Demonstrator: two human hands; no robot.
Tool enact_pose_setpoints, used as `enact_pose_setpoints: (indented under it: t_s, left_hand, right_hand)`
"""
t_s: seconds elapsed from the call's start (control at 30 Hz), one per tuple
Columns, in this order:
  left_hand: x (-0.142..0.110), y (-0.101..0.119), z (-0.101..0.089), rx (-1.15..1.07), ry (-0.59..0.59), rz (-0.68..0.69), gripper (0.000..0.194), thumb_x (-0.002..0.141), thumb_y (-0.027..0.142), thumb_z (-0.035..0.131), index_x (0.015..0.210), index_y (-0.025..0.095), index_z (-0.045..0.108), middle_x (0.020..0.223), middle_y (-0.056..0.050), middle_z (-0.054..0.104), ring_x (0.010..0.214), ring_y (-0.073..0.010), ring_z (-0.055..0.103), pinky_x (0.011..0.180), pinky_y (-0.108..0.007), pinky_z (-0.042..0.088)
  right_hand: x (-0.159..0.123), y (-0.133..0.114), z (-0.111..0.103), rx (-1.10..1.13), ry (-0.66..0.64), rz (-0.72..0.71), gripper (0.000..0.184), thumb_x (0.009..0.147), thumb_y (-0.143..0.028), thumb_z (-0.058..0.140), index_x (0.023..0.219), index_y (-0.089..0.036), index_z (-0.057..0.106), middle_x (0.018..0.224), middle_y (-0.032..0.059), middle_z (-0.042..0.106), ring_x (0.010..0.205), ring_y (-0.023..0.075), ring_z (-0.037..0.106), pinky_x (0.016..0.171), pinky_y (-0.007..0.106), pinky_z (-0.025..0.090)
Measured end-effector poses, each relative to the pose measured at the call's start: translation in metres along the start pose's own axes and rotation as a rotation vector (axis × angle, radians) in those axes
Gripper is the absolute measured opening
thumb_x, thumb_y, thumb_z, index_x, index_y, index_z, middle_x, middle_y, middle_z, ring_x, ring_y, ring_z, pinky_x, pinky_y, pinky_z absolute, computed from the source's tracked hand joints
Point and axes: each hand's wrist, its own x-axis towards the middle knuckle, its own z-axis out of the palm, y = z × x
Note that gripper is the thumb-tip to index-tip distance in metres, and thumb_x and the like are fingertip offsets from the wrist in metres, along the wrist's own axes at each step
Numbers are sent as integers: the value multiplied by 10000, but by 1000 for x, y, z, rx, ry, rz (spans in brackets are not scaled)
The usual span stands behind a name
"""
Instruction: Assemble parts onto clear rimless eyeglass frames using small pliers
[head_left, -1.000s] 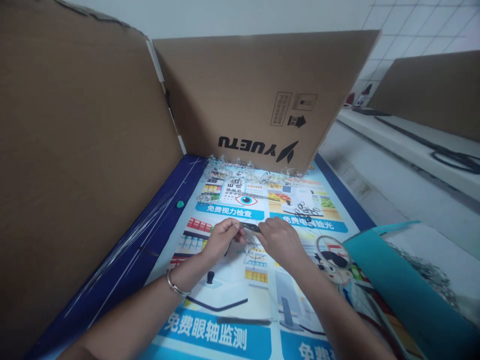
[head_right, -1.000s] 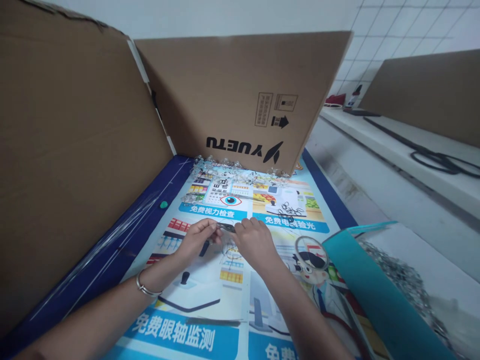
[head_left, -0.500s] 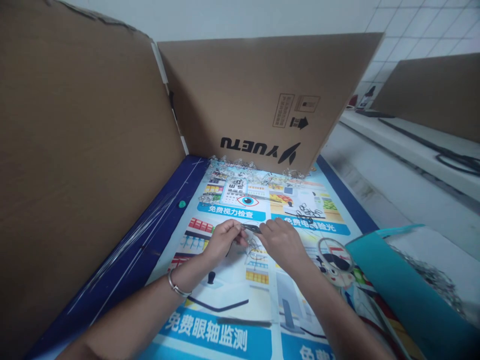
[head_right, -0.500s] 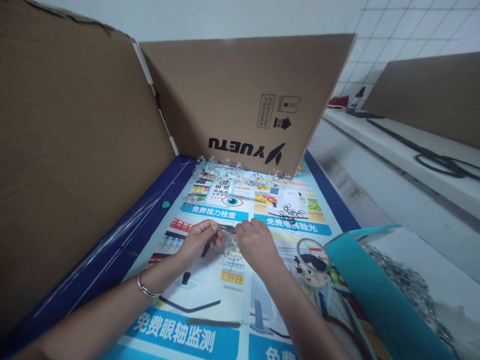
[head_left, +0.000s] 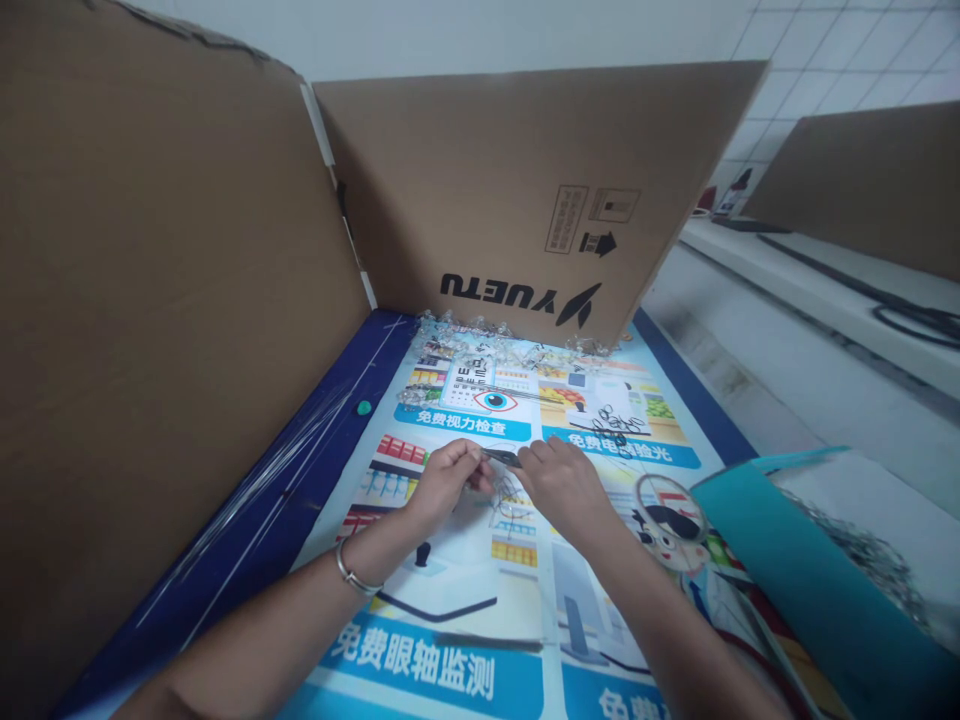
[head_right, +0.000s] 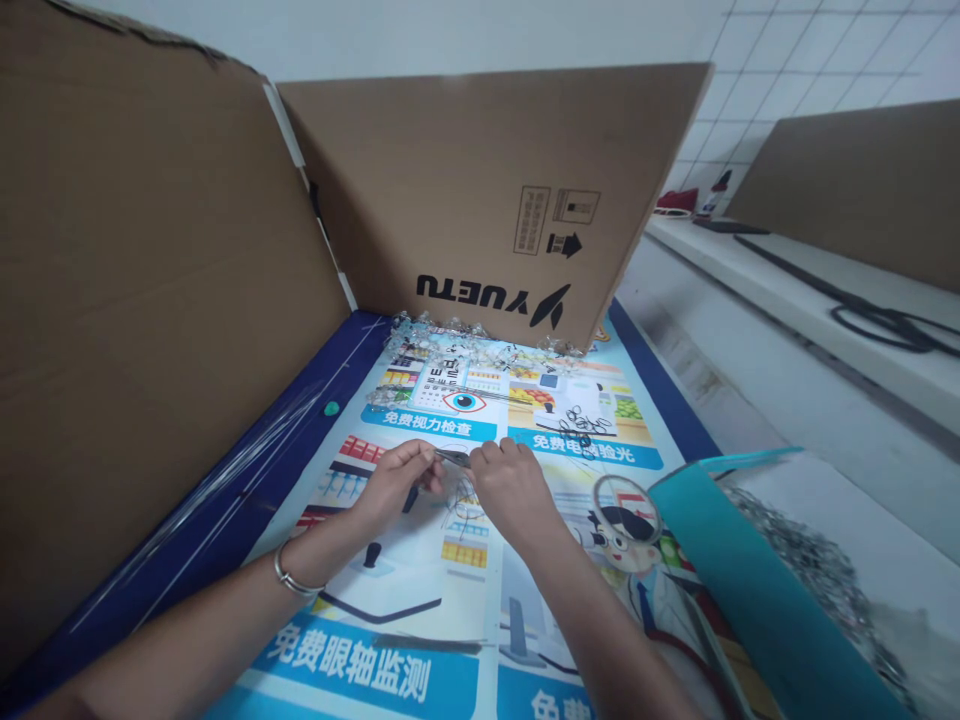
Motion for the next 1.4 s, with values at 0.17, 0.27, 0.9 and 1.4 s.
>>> enact_pose_setpoints:
  t_s: [0.17, 0.27, 0.9, 1.4]
  left_hand:
    - [0, 0, 0, 16, -7, 1, 210, 778, 335, 525, 683, 147, 518, 657, -3, 594, 510, -94, 567, 546, -219, 446]
    - [1, 0, -1, 26, -13, 0, 218, 771, 348, 534, 683, 149, 516, 647, -5, 599, 503, -97, 564, 536, -221, 444]
    - [21, -10, -17, -266, 317, -27, 160, 713, 289, 573, 775, 146, 535, 708, -13, 607, 587, -107, 582, 558, -229, 435]
    - [26, -12, -23, -235, 202, -74, 168, 707, 285, 593, 736, 140, 515, 687, -25, 608, 595, -125, 589, 570, -257, 458]
  right_hand:
    - [0, 0, -2, 1, -25, 5, 240, 866, -318, 442, 762, -157, 587, 708, 56, 576, 724, 177, 475, 639, 289, 249]
    - [0, 0, -2, 3, -42, 5, 253, 870, -323, 431, 762, -158, 590, 711, 58, 580, 723, 177, 477, 641, 289, 251]
    - [1, 23, -14, 41, -417, 114, 250, 810, -391, 492, 784, -184, 629, 800, 61, 631, 794, 184, 560, 639, 262, 342]
    - [-6, 23, -25, -32, -520, 33, 159, 747, -319, 591, 755, -172, 652, 791, 75, 654, 789, 208, 578, 639, 279, 349]
